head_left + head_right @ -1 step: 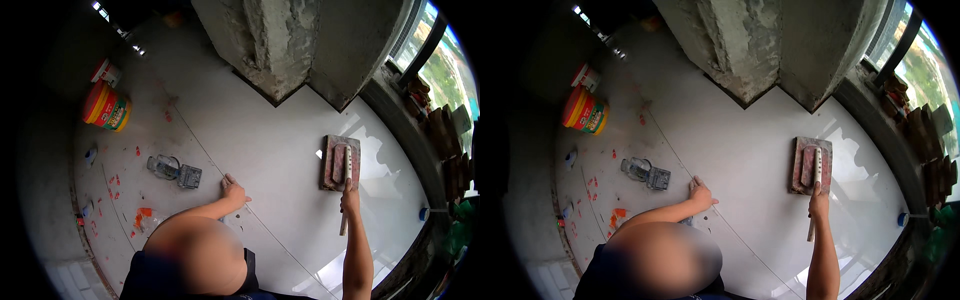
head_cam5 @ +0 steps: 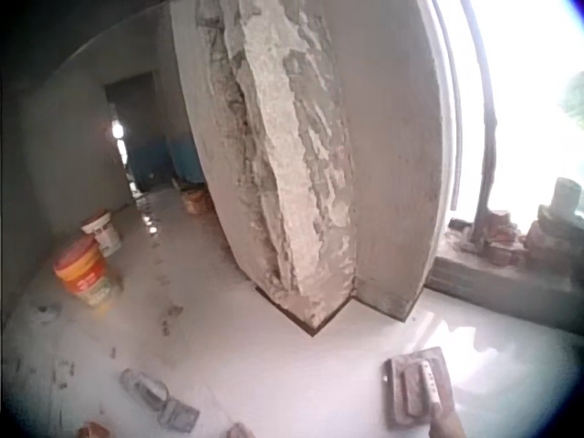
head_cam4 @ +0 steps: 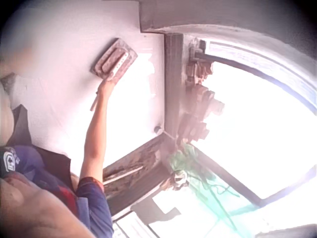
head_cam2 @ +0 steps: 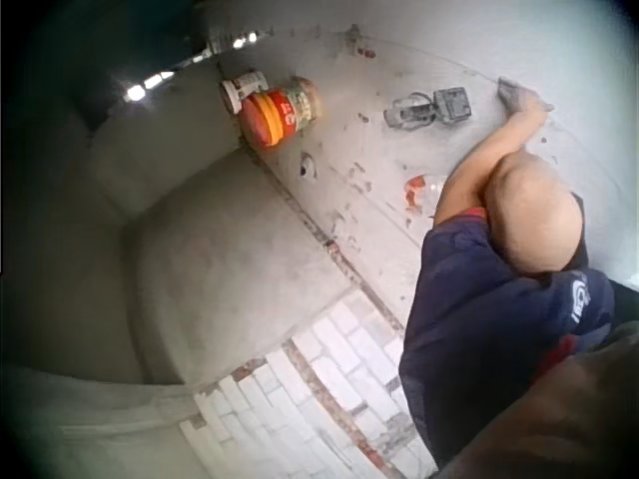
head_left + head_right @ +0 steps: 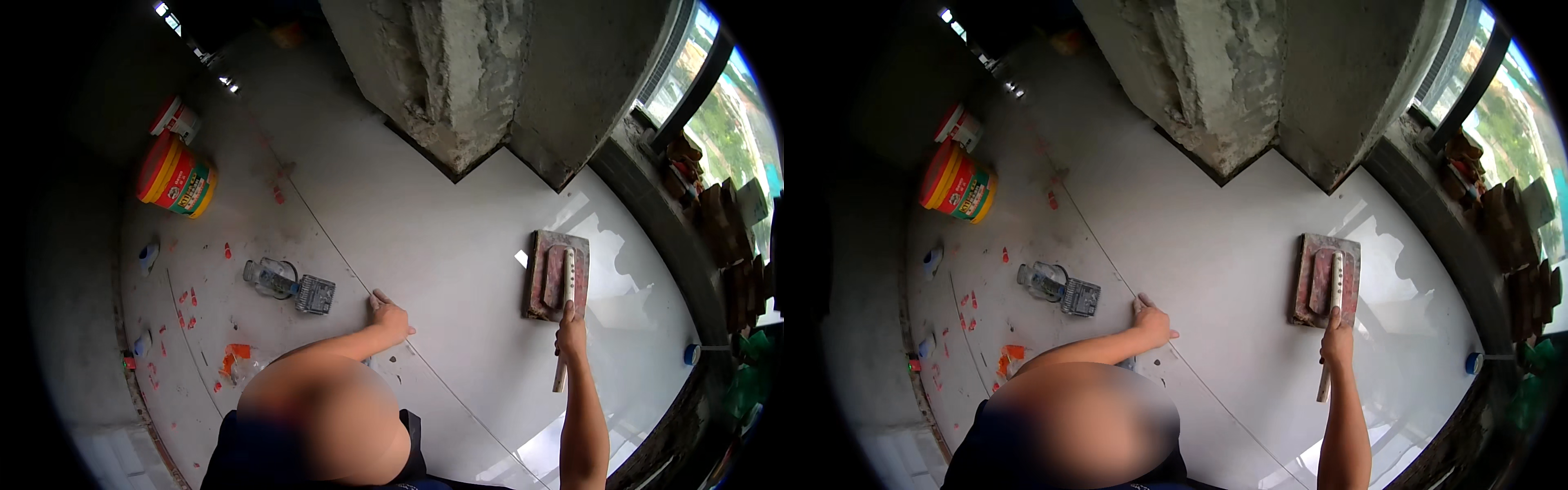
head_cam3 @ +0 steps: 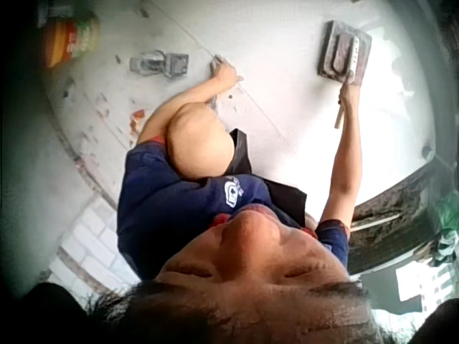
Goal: The person lays large tiles on a prepared floor, using a tile vibrator to settle them, wiping the joints with a cloth, and tapping the surface with a rubber-faced trowel.
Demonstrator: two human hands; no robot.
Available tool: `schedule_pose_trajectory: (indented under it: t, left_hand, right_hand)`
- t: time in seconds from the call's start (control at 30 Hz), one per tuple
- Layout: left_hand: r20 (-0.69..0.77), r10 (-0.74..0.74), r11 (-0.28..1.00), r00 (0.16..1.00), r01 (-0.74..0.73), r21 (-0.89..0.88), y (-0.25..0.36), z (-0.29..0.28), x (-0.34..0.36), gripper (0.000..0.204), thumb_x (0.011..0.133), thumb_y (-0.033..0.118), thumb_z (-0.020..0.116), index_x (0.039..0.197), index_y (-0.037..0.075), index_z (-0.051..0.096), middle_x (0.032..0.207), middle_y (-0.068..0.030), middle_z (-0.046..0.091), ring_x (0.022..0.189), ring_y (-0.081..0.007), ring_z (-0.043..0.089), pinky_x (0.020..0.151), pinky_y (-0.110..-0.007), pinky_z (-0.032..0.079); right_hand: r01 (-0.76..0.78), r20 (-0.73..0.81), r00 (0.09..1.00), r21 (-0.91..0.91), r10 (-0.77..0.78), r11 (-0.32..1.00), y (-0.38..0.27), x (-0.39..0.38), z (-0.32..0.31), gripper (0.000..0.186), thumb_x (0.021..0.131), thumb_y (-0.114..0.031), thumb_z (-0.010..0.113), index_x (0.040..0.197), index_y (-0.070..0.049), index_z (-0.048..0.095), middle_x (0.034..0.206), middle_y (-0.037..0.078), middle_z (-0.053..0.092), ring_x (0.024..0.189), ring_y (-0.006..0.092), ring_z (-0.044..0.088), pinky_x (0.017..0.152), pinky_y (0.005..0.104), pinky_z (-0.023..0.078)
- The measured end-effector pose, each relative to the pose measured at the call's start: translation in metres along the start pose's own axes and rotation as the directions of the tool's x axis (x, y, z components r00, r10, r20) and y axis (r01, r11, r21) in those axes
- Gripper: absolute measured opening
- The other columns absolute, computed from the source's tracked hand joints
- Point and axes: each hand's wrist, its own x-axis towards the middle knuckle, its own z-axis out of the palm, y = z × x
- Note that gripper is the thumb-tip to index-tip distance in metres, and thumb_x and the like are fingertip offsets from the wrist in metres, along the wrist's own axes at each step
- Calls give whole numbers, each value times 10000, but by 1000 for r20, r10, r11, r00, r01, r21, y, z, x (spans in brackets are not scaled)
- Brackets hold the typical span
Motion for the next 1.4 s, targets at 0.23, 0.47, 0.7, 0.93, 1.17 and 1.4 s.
schedule_pose_trajectory:
  t: [0.23, 0.47, 0.7, 0.93, 1.17, 1.4]
  left_hand:
    - [-205, -35, 981, 978, -6, -195, -81, -100, 118, 841, 941, 553, 495, 1478, -63, 297, 1383, -292, 497, 1375, -550, 283, 1115, -584, 253]
    - [-471, -194, 927, 861, 4, -376, -238, -186, 265, 1146, 814, 700, 600, 1521, -75, 138, 1571, -338, 85, 1479, -434, 107, 1198, -476, 136]
    - [-557, -125, 935, 821, -90, -343, -286, -210, 336, 1217, 751, 762, 613, 1520, -67, 163, 1589, -283, 123, 1492, -399, 62, 1196, -510, 94]
    - [-646, -63, 952, 761, -148, -268, -279, -222, 329, 1146, 783, 718, 612, 1504, -75, 207, 1582, -284, 144, 1481, -398, 135, 1199, -490, 129]
    - [-688, -83, 952, 721, -147, -269, -298, -207, 333, 1097, 809, 683, 613, 1502, -70, 220, 1579, -285, 160, 1475, -406, 157, 1194, -478, 167]
    - [-645, -95, 957, 758, -109, -269, -290, -218, 326, 1117, 799, 695, 618, 1499, -79, 218, 1574, -284, 169, 1472, -401, 166, 1195, -478, 168]
  right_hand:
    - [-113, 23, 993, 115, 112, 987, -3, -50, 4, 591, 961, -664, 400, 700, -134, 396, 524, -16, 378, 379, 124, 390, 350, 312, 344]
    - [60, -256, 967, 267, 10, 962, -66, -80, 48, 573, 981, -642, 384, 717, -133, 401, 508, -30, 347, 356, 95, 342, 325, 269, 293]
    - [-205, -104, 968, 188, 227, 961, -115, -16, 128, 563, 997, -601, 374, 719, -114, 421, 535, 2, 393, 386, 144, 375, 369, 336, 345]
    - [-53, -213, 973, 144, 83, 988, -131, -16, 151, 573, 994, -615, 375, 702, -122, 395, 503, -22, 357, 374, 118, 364, 348, 318, 342]
    - [-69, -94, 993, 91, 78, 993, -179, -22, 146, 583, 985, -632, 379, 720, -113, 405, 504, -20, 365, 379, 113, 371, 360, 312, 349]
    - [-158, 10, 987, 57, 158, 986, -168, -34, 170, 592, 994, -609, 389, 698, -97, 419, 527, -9, 409, 401, 115, 405, 364, 306, 351]
